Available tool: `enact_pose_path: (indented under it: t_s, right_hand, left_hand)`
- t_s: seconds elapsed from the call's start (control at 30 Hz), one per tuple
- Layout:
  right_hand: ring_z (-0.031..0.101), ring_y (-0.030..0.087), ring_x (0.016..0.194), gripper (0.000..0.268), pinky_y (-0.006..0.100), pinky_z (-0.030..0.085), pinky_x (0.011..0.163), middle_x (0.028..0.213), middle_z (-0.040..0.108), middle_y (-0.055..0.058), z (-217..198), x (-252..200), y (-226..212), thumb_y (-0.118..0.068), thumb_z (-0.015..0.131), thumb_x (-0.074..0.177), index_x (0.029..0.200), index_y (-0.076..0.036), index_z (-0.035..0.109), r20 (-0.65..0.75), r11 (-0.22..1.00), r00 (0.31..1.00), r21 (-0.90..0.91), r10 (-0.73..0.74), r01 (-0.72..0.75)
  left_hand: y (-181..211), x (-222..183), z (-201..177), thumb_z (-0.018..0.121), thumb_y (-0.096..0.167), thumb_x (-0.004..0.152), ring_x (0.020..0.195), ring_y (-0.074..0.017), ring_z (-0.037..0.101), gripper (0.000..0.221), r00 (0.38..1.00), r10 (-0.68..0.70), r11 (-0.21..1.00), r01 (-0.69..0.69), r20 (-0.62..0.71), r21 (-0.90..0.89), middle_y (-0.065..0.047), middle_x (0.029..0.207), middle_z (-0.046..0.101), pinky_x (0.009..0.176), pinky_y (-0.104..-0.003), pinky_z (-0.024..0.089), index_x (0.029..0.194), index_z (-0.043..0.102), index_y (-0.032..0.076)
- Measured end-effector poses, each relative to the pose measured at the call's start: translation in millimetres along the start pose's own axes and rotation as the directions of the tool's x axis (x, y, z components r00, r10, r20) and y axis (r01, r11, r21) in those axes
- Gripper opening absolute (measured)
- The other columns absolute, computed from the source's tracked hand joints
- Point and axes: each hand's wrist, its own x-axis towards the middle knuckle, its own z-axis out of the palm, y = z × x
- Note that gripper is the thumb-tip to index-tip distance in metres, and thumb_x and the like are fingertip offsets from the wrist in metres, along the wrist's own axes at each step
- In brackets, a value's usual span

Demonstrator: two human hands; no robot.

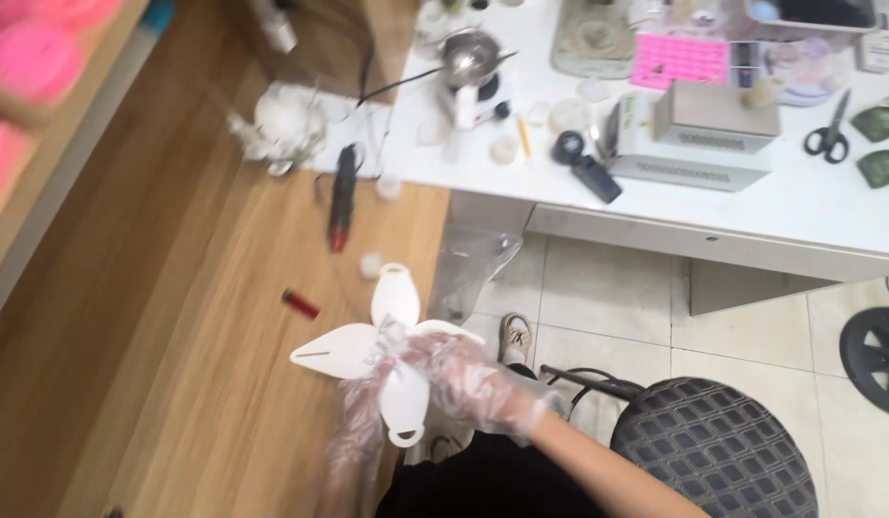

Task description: Assembling and packaging small items into a floral-shaped decorative box.

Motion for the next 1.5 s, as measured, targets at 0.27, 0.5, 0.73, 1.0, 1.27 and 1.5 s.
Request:
enact_pose_path:
  t_s: [0.27,0.5,0.73,1.0,1.27,1.5]
  right_hand:
    - [0.072,0.02,0.103,0.028,0.036,0.059,0.092,0.115,0.073,0.005,-216,-56,102,-0.023,0.071,0.088,0.115,-0.015,0.069,-0.421,0.741,0.647,0.565,0.636,-0.362]
    - [0.066,0.021,0.11,0.043,0.037,0.055,0.102,0.117,0.069,0.009,-287,-123,229,-0.025,0.077,0.092,0.125,-0.004,0.06,-0.675,0.655,0.149,0.599,0.723,-0.461]
    - [0.065,0.024,0.11,0.074,0.037,0.054,0.102,0.118,0.068,0.013,-297,-147,266,-0.026,0.086,0.08,0.141,-0.001,0.053,-0.616,0.478,-0.042,0.651,0.787,-0.589]
    - [0.042,0.037,0.136,0.113,0.043,0.034,0.113,0.149,0.043,0.021,-276,-127,367,-0.047,0.092,0.066,0.152,-0.001,0.034,-0.498,0.264,-0.096,0.601,0.862,-0.754]
    - [0.046,0.036,0.138,0.096,0.042,0.035,0.117,0.146,0.051,0.02,-247,-127,434,-0.062,0.084,0.076,0.142,0.0,0.052,-0.606,0.225,-0.075,0.404,0.792,-0.886]
    - [0.052,0.029,0.133,0.098,0.037,0.042,0.115,0.142,0.054,0.015,-242,-120,439,-0.065,0.079,0.076,0.143,0.0,0.05,-0.522,0.264,-0.094,0.57,0.848,-0.778]
  left_hand:
    - [174,31,215,0.074,0.016,0.085,0.091,-0.0175,0.069,0.041,0.983,-0.099,0.995,0.093,0.156,0.046,-0.008,0.106,0.073,0.077,-0.033,0.058,0.122,0.068,-0.001]
    - [211,84,325,0.074,0.012,0.084,0.094,-0.0203,0.069,0.045,0.934,-0.148,0.989,0.141,0.326,0.044,-0.011,0.109,0.071,0.08,-0.034,0.059,0.126,0.064,-0.001]
    - [157,160,346,0.077,0.009,0.082,0.096,-0.0204,0.068,0.05,0.866,-0.177,0.978,0.209,0.467,-0.016,-0.011,0.112,0.069,0.083,-0.033,0.058,0.129,0.062,-0.002]
    - [193,211,392,0.078,0.004,0.082,0.102,-0.0221,0.068,0.055,0.804,-0.161,0.987,0.121,0.573,0.107,-0.014,0.115,0.068,0.087,-0.034,0.059,0.132,0.058,-0.003]
    - [196,236,422,0.077,0.003,0.084,0.095,-0.0216,0.067,0.05,0.836,-0.129,0.991,0.085,0.533,0.106,-0.013,0.11,0.067,0.08,-0.032,0.057,0.13,0.059,-0.004]
    - [195,225,435,0.076,0.001,0.085,0.088,-0.021,0.066,0.045,0.89,-0.1,0.993,0.059,0.445,0.105,-0.012,0.105,0.067,0.073,-0.03,0.056,0.127,0.061,-0.006]
